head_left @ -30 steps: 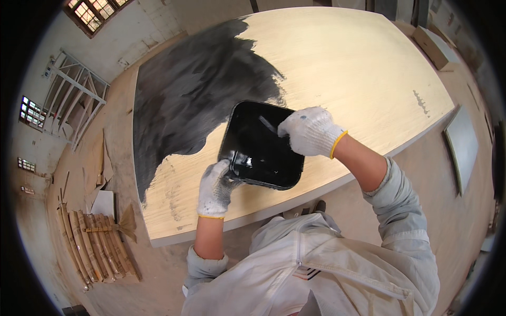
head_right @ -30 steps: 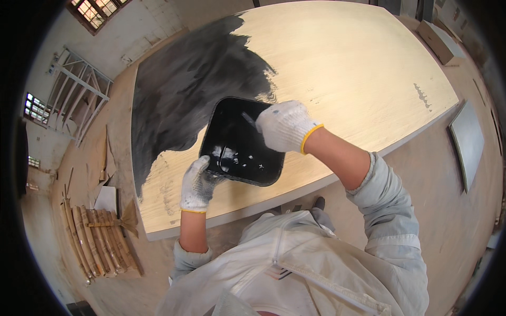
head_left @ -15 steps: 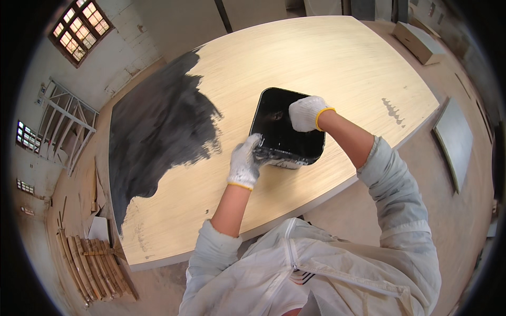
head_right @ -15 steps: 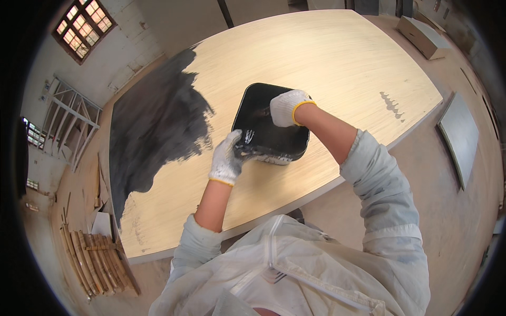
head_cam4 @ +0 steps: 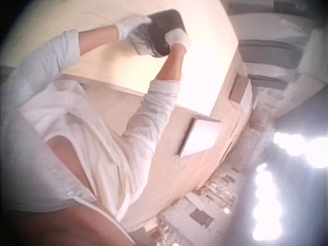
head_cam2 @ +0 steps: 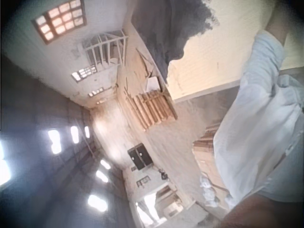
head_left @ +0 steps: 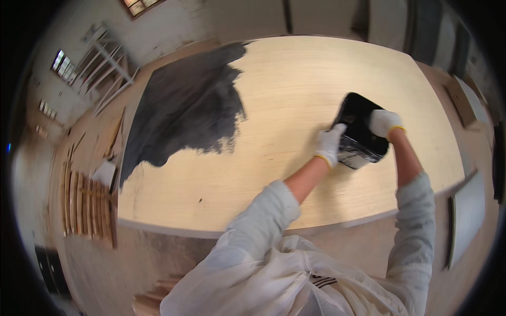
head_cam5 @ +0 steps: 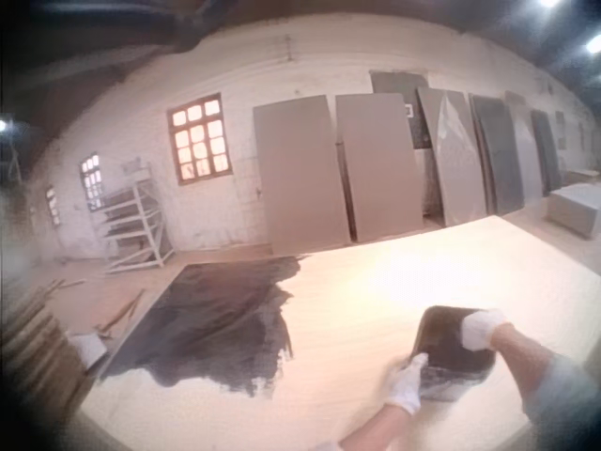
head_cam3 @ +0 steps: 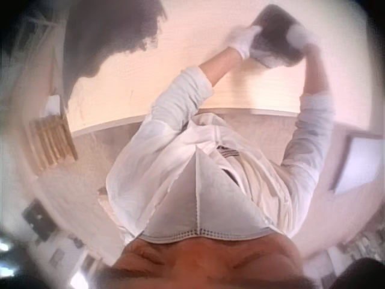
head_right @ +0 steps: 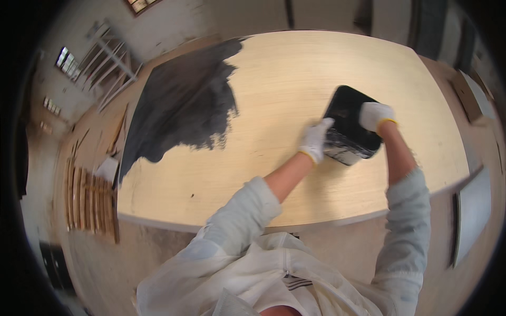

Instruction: The person applies black paint to a large flat wooden board using a foam brush. They repeatedly dip the brush into a paint container and spread the paint across the surface in broad strokes, gradually covering more of the board.

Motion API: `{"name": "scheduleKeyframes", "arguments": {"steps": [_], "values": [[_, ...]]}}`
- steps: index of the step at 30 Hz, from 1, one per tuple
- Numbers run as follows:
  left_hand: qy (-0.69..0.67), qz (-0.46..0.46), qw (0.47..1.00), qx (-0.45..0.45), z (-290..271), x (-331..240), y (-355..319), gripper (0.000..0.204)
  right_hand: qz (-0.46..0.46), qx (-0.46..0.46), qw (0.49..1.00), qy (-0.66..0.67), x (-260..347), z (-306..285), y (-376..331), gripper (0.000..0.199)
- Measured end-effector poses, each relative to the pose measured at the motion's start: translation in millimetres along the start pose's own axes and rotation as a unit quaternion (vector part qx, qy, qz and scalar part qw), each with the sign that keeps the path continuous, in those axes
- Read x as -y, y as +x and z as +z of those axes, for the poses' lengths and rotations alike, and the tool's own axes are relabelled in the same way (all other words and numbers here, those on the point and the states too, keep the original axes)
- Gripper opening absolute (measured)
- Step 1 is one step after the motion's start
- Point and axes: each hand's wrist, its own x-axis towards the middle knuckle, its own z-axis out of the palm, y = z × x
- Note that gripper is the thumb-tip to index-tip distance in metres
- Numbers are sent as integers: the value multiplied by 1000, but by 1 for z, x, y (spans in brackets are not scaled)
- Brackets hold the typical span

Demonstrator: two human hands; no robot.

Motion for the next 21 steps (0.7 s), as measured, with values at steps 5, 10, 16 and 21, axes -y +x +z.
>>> {"name": "scheduleKeyframes", "arguments": {"steps": [5,10,16,21], "values": [[-69,45,997,-12,18,7,4,56,-6,-85,994,73,-11,-35,-36,28],[-72,33,997,8,26,-4,-15,64,31,-82,996,35,-23,-16,-51,31],[100,82,988,-85,-74,-18,-66,77,66,-212,965,140,-9,-46,-96,37],[128,116,977,-127,-245,25,-118,58,92,-211,904,361,75,-59,-160,43]]}}
